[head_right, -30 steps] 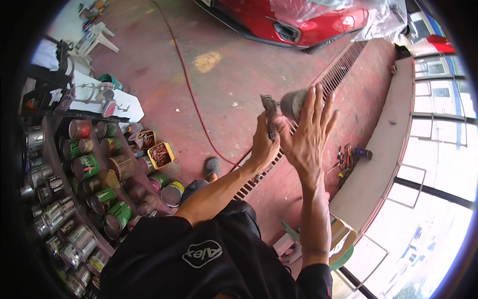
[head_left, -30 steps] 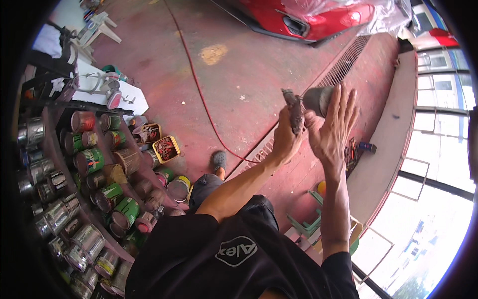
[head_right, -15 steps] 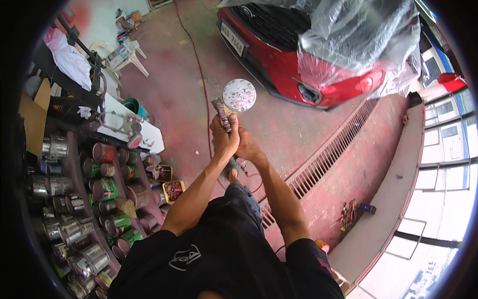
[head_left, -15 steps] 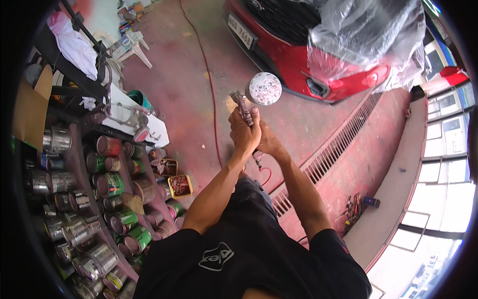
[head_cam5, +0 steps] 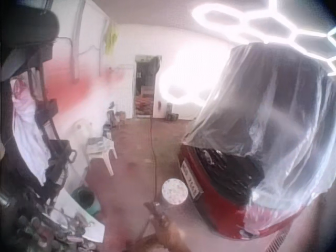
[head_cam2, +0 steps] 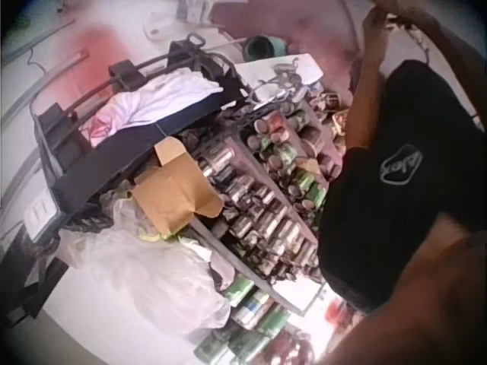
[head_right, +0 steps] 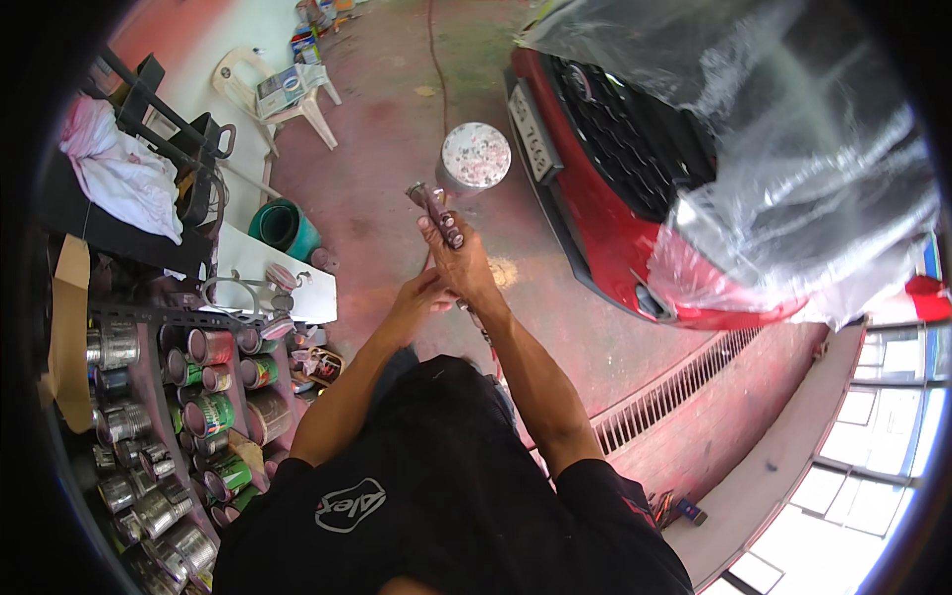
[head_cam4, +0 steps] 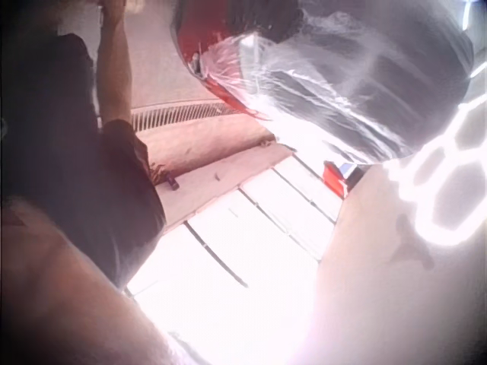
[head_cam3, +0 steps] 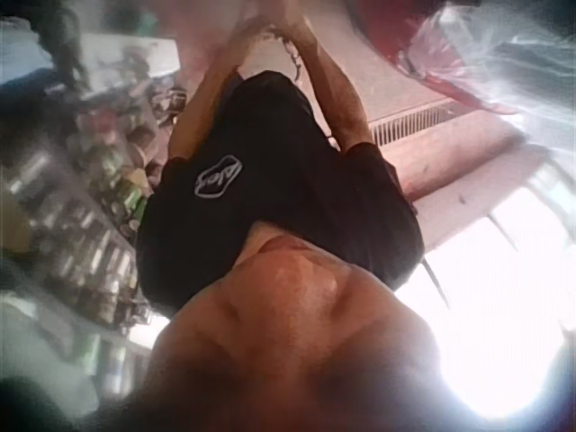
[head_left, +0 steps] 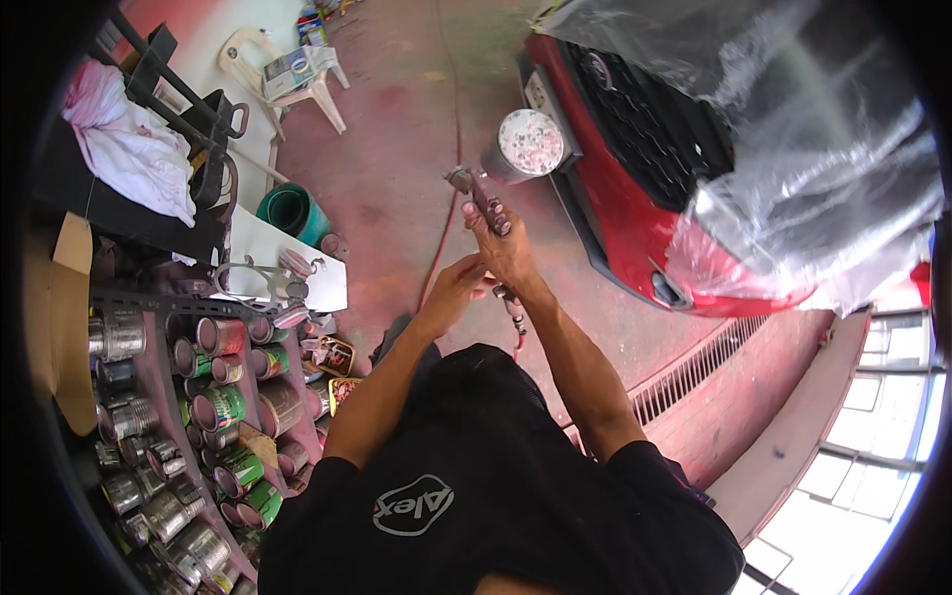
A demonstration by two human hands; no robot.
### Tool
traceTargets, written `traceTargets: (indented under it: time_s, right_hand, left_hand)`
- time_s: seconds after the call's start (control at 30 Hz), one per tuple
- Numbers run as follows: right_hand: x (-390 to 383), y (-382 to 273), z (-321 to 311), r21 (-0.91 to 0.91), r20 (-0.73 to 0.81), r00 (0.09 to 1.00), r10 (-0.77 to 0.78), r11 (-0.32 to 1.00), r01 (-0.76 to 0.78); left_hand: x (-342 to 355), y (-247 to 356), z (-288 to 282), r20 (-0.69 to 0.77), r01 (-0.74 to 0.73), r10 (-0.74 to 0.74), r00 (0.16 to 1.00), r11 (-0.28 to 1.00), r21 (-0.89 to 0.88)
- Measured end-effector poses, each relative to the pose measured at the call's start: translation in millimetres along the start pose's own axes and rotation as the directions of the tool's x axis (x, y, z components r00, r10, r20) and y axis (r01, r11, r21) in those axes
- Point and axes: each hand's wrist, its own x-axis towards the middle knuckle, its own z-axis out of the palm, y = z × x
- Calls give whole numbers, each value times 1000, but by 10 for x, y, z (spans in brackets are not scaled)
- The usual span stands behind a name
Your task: The person prepares a spray gun by pouring liquid from a can into its container using a funnel. They then walk to a car part covered in newspaper and apply a coat of green paint using the spray gun.
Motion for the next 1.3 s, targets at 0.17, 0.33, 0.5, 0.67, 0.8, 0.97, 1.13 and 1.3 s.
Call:
traceTargets:
  time_s: [0.17, 0.33, 0.5, 0.67, 0.8, 0.97, 1.13, 1.3]
  right_hand:
    - [1373, 81, 227, -22, 37, 999, 36, 999, -35]
    - [3025, 119, 483, -143, 36, 976, 214, 968, -207]
    - [4657, -88, 712, -126, 10, 983, 182, 976, -180]
    - [6327, -323, 932, -104, -30, 984, 174, 979, -176]
    - [7658, -396, 1077, -66, -99, 992, 75, 995, -82]
    - [9424, -366, 1090, -112, -75, 995, 64, 991, -72]
    - [11046, -395, 1146, -113, -28, 995, 100, 988, -102]
    - [12417, -461, 1100, -89, -32, 982, 185, 978, -187]
  left_hand:
    - [1333, 180, -655, 130, -38, 56, 990, 990, -137]
    - [2763, 630, -1458, 205, 14, 19, 979, 988, -157]
    - [4068, 1446, -2099, 151, 116, -91, 984, 980, -162]
    - [5302, 2316, -2673, 138, 143, -112, 984, 960, -241]
    - [6471, 2885, -3156, 114, 110, -87, 990, 972, -206]
    - [7969, 3611, -3696, 146, 116, -97, 985, 984, -131]
    - [9331, 4086, -4201, 112, 95, -82, 990, 988, -120]
    - [10532, 4673, -4549, 131, 136, -123, 984, 986, -94]
